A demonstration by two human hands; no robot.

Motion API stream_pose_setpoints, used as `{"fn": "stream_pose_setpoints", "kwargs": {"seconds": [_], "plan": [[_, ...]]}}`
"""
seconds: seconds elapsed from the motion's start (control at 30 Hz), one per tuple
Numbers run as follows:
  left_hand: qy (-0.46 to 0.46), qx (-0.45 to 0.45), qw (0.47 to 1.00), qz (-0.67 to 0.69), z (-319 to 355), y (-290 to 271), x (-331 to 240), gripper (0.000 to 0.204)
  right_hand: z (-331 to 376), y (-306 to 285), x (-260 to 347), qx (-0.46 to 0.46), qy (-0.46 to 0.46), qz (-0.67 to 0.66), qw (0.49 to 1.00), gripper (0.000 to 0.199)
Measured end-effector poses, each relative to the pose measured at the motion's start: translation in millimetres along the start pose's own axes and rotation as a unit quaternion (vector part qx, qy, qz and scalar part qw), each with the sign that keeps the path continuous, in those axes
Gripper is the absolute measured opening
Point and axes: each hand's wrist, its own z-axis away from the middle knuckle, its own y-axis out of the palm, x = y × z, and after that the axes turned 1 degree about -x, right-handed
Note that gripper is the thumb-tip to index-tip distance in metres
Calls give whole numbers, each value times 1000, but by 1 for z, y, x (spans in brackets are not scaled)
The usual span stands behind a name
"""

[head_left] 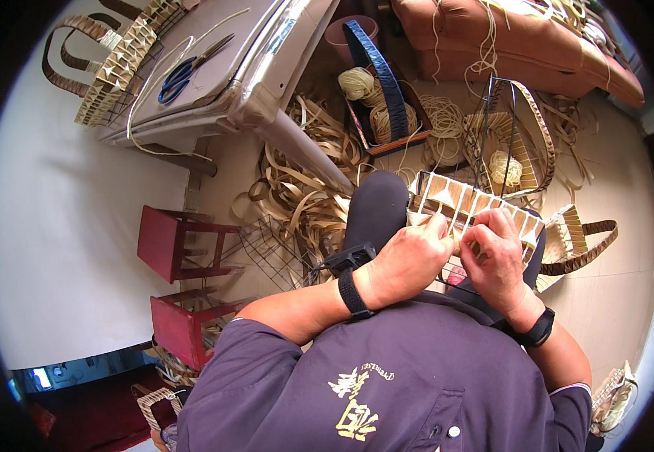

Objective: The person weaves strips of material into a basket frame, tucking the ends through the existing structure and pulling them tight by hand.

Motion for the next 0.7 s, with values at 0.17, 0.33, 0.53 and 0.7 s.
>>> {"fn": "stream_pose_setpoints", "kwargs": {"seconds": [0.17,0.33,0.53,0.7], "plan": [[-14,-16,1000,-12,0,2,-1,10,1,0,0,-11,-10,-5,1000,21],[-19,-28,999,-37,-2,2,-5,9,0,2,0,-19,-14,-15,1000,21],[2,4,999,45,1,-6,7,21,-2,-2,-5,-10,-16,-13,1000,20],[13,37,993,112,2,-13,21,35,-27,-31,-11,11,-63,104,992,27]]}}
